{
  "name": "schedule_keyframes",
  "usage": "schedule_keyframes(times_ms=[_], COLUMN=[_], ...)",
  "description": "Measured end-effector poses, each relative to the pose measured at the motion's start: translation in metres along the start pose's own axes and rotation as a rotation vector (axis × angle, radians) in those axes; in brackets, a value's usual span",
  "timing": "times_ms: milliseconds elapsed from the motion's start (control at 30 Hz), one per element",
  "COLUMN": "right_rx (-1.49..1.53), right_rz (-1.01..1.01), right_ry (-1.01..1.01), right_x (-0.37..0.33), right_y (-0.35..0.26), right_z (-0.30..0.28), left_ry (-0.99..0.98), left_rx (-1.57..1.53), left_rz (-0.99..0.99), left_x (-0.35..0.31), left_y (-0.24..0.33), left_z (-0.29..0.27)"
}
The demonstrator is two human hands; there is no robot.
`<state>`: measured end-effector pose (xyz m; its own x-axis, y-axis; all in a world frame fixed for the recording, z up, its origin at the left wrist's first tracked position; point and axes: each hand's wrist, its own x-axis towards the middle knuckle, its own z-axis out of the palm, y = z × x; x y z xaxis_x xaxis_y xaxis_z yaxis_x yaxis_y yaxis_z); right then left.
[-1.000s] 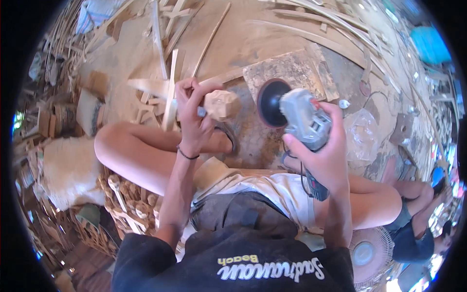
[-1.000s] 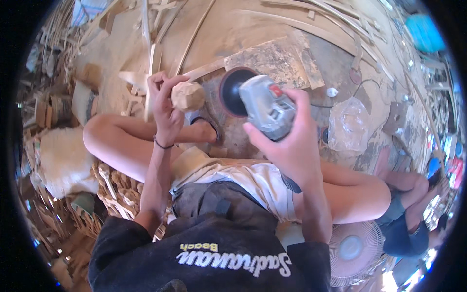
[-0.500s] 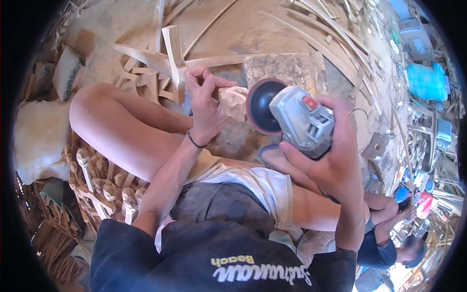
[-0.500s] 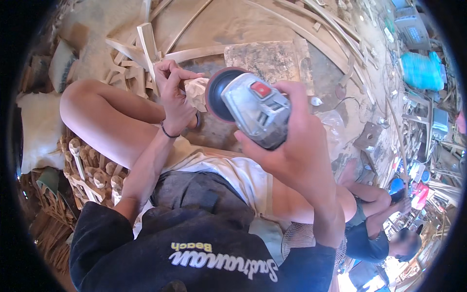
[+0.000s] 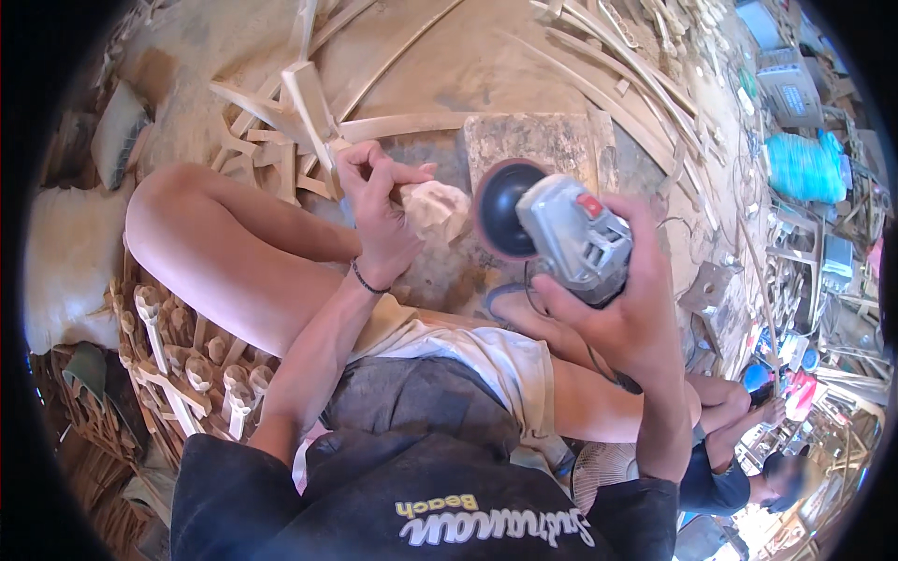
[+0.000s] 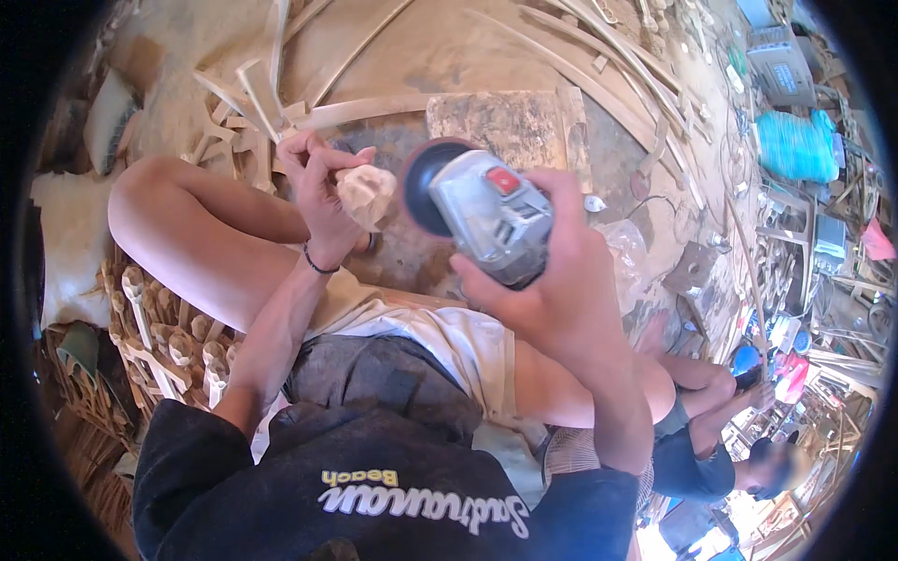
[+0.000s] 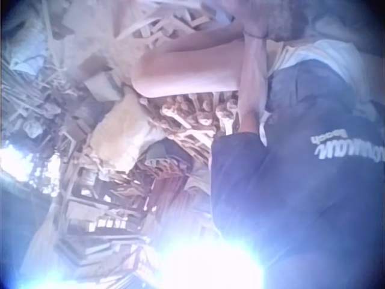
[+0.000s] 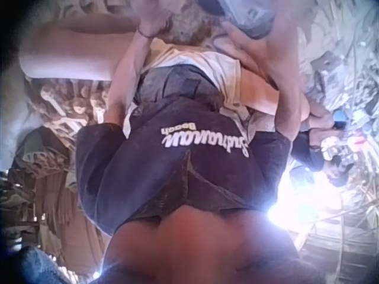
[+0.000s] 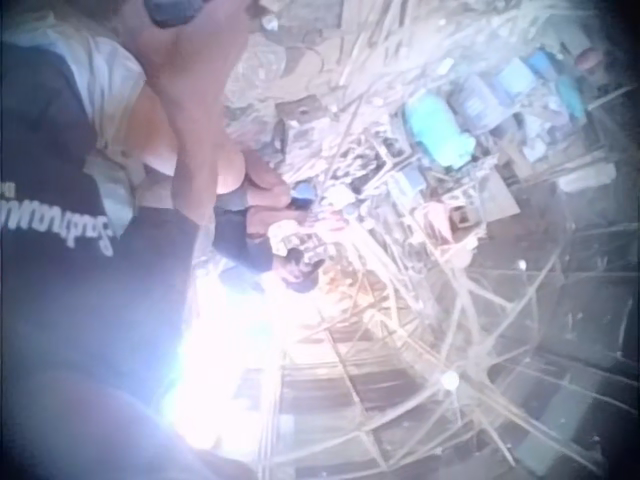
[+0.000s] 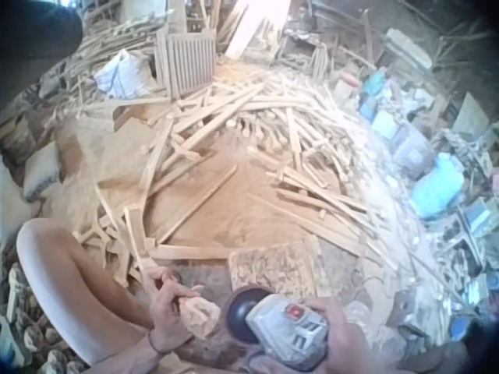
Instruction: The person shapes a wooden sword handle using a power sander, applies adhesive from a bottle to the crossguard joint, and fits the components together. They then continue smoothing the wooden surfaces with the sander and checking the fit by hand.
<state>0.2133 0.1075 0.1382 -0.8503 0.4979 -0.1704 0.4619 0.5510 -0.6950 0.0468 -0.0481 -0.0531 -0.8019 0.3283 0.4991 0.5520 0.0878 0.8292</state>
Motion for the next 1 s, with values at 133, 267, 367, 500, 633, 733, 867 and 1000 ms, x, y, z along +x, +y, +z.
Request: schedule_keyframes(times_ms=[133,267,367,500,633,733,867,1000], right_rx=[0.188,0.242,0.195,0.143,0.076,0.187,0.198,0.263], right_rz=[0.102,0.067,-0.001,-0.004,-0.003,-0.044,0.001,0.030], right_ry=[0.120,0.122,0.060,-0.028,0.056,0.058,-0.024,0.087], right_x=[-0.014,-0.024,-0.021,-0.014,-0.014,-0.016,-0.017,-0.022], right_y=[0.014,0.012,0.005,-0.001,0.007,0.010,0.007,0.026], right_z=[0.005,0.007,0.011,0.011,0.008,0.013,0.017,0.020], left_ry=[0.106,0.109,0.105,0.111,0.120,0.088,0.106,0.103], left_rx=[0.100,0.143,0.144,0.073,0.073,0.100,0.139,0.156], left_rz=[0.048,0.094,0.111,0.095,0.088,0.081,0.097,0.113], left_x=[0.004,0.006,0.006,0.002,-0.001,0.004,0.003,0.005], left_y=[0.003,0.004,0.000,-0.007,-0.005,0.003,0.000,0.005], left_z=[-0.007,-0.004,-0.004,-0.003,-0.001,-0.002,-0.006,-0.012])
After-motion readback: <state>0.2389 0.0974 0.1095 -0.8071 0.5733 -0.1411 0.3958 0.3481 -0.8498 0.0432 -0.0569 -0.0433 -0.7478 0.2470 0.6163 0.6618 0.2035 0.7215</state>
